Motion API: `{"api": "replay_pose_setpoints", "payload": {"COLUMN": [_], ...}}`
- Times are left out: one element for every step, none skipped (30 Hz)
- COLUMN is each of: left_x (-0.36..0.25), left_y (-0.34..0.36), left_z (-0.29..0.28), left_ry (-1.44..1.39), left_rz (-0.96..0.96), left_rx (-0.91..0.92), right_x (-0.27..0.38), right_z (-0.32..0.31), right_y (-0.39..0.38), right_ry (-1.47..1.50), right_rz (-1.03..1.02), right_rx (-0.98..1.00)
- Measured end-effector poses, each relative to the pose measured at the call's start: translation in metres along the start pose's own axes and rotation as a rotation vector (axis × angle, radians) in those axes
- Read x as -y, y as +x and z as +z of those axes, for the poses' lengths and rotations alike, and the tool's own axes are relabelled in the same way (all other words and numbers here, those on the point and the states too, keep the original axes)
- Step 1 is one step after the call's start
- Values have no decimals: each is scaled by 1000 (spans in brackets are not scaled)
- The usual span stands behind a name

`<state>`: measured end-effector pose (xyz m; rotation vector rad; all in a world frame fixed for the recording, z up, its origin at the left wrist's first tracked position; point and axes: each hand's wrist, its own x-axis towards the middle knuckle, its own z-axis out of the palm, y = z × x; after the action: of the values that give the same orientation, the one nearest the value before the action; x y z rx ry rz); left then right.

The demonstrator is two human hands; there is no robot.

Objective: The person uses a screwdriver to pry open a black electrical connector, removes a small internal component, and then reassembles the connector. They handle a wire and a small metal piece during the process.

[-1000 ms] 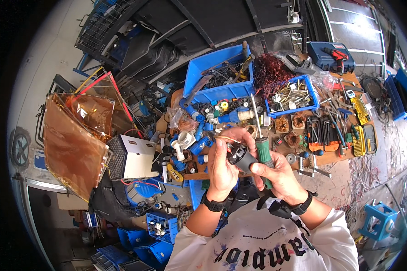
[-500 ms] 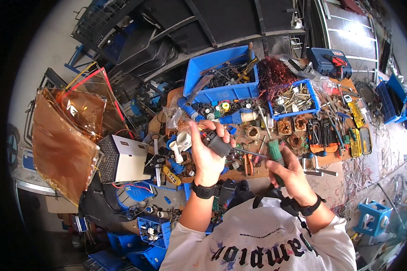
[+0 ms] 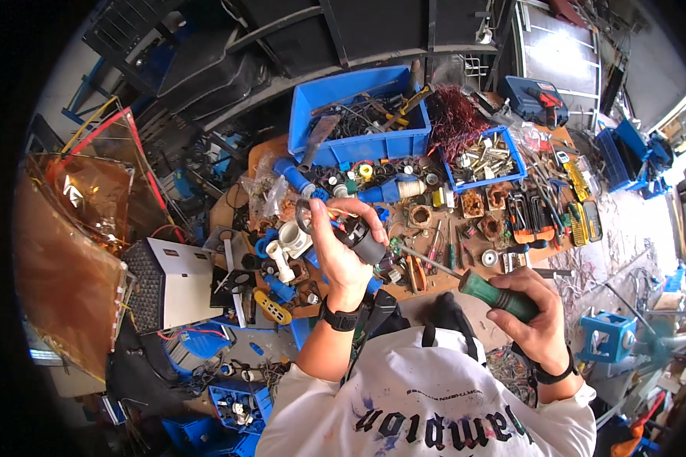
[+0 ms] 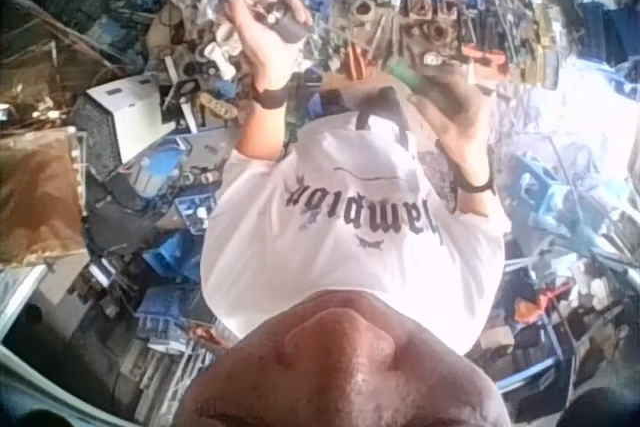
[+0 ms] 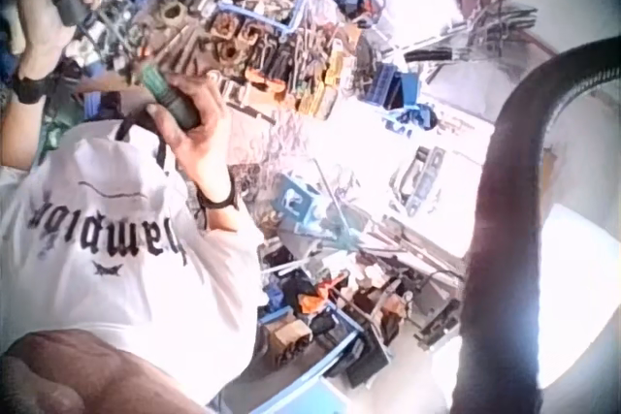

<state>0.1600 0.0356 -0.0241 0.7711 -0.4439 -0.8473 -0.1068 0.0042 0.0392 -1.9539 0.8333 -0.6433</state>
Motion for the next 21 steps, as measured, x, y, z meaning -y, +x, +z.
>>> {"api": "replay_pose_setpoints", "payload": {"left_x": [1,2,1,0,-2,-4,-7,-8,-11,-12,-13,-14,-15,-15,-17,-18,-17,-17,-17,-17,-19], "left_y": [1,2,4,4,3,1,0,1,2,2,2,0,1,2,3,3,2,1,1,2,2], "left_z": [-5,-10,-11,-12,-12,-12,-13,-13,-15,-16,-17,-17,-18,-19,-19,-19,-19,-20,-21,-21,-21], "left_ry": [26,51,82,120,125,131,137,160,161,161,161,163,169,174,177,219,213,211,209,217,233], "left_rz": [10,20,33,56,70,88,107,133,144,154,164,170,179,188,201,191,188,186,184,195,211], "left_rx": [-6,-12,-9,-14,-14,-16,-18,8,23,38,53,66,70,74,81,89,90,90,90,87,93], "right_x": [9,17,23,26,30,35,40,45,48,50,53,55,58,60,62,64,66,67,67,68,70], "right_z": [3,7,11,16,19,22,24,26,29,31,33,35,37,39,41,44,45,46,47,48,48], "right_y": [1,2,3,4,5,7,10,14,16,18,20,20,21,21,21,20,20,19,19,19,19], "right_ry": [-18,-36,-50,-37,-45,-50,-55,-87,-100,-112,-126,-121,-117,-113,-120,-126,-132,-136,-139,-143,-138], "right_rz": [-17,-36,-58,-93,-96,-103,-111,-136,-137,-139,-139,-130,-120,-110,-111,-111,-111,-112,-112,-113,-105], "right_rx": [-11,-20,-37,-53,-41,-28,-14,-11,-8,-5,-3,6,14,22,10,-3,-15,-23,-30,-38,-31]}}
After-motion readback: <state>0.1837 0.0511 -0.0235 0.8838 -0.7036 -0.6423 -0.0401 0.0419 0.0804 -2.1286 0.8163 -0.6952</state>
